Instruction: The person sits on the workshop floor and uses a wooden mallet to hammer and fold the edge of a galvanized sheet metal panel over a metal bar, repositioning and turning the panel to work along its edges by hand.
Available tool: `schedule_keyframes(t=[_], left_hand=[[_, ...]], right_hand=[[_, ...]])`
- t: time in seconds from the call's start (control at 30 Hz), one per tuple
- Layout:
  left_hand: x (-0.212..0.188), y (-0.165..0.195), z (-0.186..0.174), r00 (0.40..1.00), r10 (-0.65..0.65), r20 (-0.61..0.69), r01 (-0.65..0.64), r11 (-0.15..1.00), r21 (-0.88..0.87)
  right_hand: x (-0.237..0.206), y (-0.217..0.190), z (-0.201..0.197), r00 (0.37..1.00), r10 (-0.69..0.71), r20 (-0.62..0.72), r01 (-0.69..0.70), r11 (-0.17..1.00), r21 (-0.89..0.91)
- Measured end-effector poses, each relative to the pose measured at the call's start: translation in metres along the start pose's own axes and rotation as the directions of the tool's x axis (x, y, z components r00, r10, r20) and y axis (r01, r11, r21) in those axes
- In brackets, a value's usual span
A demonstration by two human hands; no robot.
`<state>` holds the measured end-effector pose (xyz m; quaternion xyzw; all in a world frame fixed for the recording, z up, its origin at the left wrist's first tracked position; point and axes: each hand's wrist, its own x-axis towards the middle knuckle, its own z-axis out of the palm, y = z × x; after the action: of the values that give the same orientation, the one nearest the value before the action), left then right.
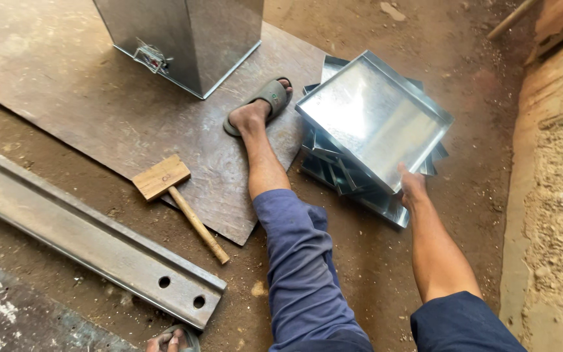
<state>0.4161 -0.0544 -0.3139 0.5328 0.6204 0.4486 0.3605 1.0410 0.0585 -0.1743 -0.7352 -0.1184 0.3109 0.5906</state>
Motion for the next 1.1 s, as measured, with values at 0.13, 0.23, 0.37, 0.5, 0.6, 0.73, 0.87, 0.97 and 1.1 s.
schedule_keyframes(t=[0.13, 0.23, 0.37, 0.5, 0.6, 0.73, 0.87, 0.97, 1.1], left_hand=[[0.003, 0.02, -0.01, 0.958, -0.137, 0.253, 0.171, 0.978, -0.117], [0.001, 0.034, -0.015, 0.999, -0.039, 0.03, 0.042, 0.994, -0.104], [-0.017, 0.053, -0.024, 0.995, -0.072, -0.073, 0.076, 0.996, 0.055], [-0.034, 0.066, -0.041, 0.979, -0.195, -0.066, 0.203, 0.855, 0.477], [-0.038, 0.071, -0.052, 0.976, -0.209, -0.069, 0.213, 0.818, 0.535], [-0.042, 0.075, -0.067, 0.982, -0.162, -0.096, 0.188, 0.877, 0.443], [-0.042, 0.072, -0.079, 0.973, -0.186, -0.133, 0.218, 0.93, 0.295], [-0.034, 0.062, -0.084, 0.951, -0.277, -0.139, 0.307, 0.907, 0.289], [-0.017, 0.043, -0.092, 0.956, -0.288, -0.055, 0.272, 0.94, -0.204]], right_hand=[[-0.016, -0.002, 0.003, 0.993, -0.005, -0.114, -0.007, 0.995, -0.104], [-0.044, 0.004, 0.005, 0.999, 0.043, -0.021, -0.044, 0.999, -0.022], [-0.073, 0.013, 0.016, 0.995, 0.089, 0.038, -0.094, 0.979, 0.182], [-0.069, 0.01, 0.027, 0.993, 0.013, -0.12, 0.0, 0.994, 0.11], [-0.056, 0.01, 0.025, 0.976, -0.063, -0.21, 0.06, 0.998, -0.02], [-0.044, 0.023, 0.012, 0.974, -0.148, -0.169, 0.121, 0.98, -0.161], [-0.05, 0.04, 0.004, 0.964, -0.266, 0.019, 0.261, 0.928, -0.265], [-0.077, 0.058, 0.021, 0.909, -0.322, 0.264, 0.39, 0.881, -0.267], [-0.154, 0.088, 0.092, 0.763, -0.299, 0.573, 0.474, 0.862, -0.18]])
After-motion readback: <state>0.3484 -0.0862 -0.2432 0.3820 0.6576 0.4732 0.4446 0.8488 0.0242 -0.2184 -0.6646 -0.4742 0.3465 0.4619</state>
